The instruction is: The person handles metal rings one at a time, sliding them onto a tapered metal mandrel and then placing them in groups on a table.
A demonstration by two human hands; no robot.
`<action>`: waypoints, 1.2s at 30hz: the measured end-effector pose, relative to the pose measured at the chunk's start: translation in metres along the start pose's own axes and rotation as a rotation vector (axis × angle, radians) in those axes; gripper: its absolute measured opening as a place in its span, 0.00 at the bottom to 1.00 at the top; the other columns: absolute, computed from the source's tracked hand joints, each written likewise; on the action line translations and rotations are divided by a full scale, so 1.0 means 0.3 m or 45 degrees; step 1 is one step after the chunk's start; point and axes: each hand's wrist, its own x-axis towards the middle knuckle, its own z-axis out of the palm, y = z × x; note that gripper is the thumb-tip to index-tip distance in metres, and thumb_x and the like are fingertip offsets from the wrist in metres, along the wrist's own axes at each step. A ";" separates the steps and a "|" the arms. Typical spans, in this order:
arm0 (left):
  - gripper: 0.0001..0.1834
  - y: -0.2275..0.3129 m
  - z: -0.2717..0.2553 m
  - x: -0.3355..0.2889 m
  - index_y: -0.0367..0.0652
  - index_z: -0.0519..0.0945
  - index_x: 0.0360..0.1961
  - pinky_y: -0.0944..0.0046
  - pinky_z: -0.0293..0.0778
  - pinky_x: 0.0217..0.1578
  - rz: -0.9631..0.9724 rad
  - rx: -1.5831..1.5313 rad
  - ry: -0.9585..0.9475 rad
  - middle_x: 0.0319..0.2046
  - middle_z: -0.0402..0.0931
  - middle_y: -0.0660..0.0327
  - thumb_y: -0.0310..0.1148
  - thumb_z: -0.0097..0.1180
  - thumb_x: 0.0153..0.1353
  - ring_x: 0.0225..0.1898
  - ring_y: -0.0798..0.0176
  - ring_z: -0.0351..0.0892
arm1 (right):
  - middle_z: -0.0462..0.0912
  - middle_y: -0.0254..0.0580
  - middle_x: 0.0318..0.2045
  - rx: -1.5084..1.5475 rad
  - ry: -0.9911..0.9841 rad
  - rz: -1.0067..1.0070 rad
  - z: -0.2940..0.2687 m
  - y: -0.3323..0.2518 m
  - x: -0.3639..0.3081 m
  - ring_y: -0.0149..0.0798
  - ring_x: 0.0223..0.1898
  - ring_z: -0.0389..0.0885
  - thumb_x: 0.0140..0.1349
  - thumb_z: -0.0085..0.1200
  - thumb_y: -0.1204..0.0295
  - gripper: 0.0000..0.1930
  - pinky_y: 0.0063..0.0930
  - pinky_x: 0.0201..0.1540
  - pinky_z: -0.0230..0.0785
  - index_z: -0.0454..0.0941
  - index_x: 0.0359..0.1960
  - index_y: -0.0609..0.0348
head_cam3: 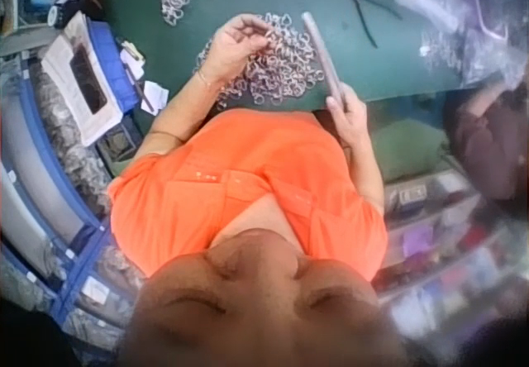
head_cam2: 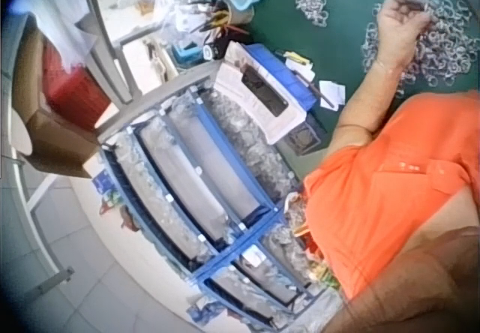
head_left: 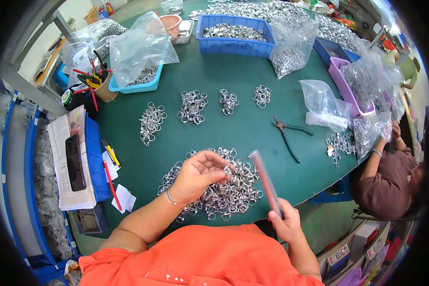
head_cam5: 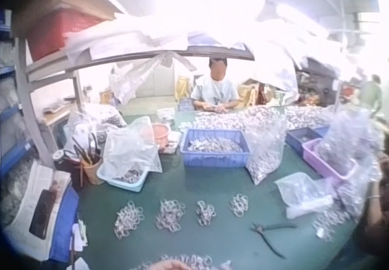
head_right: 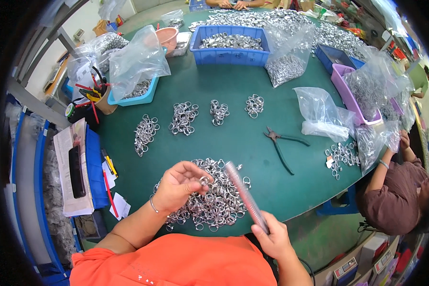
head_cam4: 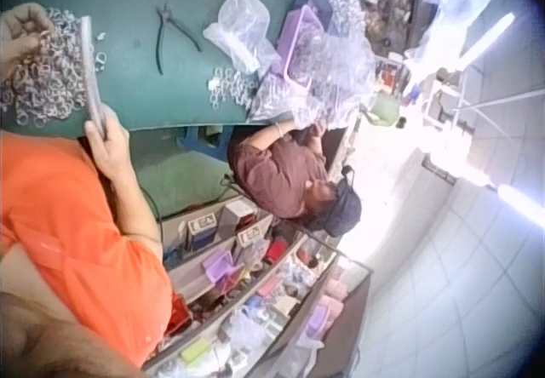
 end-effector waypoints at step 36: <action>0.14 -0.013 0.032 -0.046 0.36 0.79 0.33 0.70 0.71 0.37 0.058 0.504 -0.240 0.35 0.73 0.57 0.19 0.66 0.40 0.36 0.66 0.73 | 0.74 0.42 0.22 -0.596 -0.126 -0.442 0.023 -0.124 0.048 0.45 0.21 0.75 0.48 0.62 0.65 0.23 0.33 0.23 0.69 0.72 0.45 0.57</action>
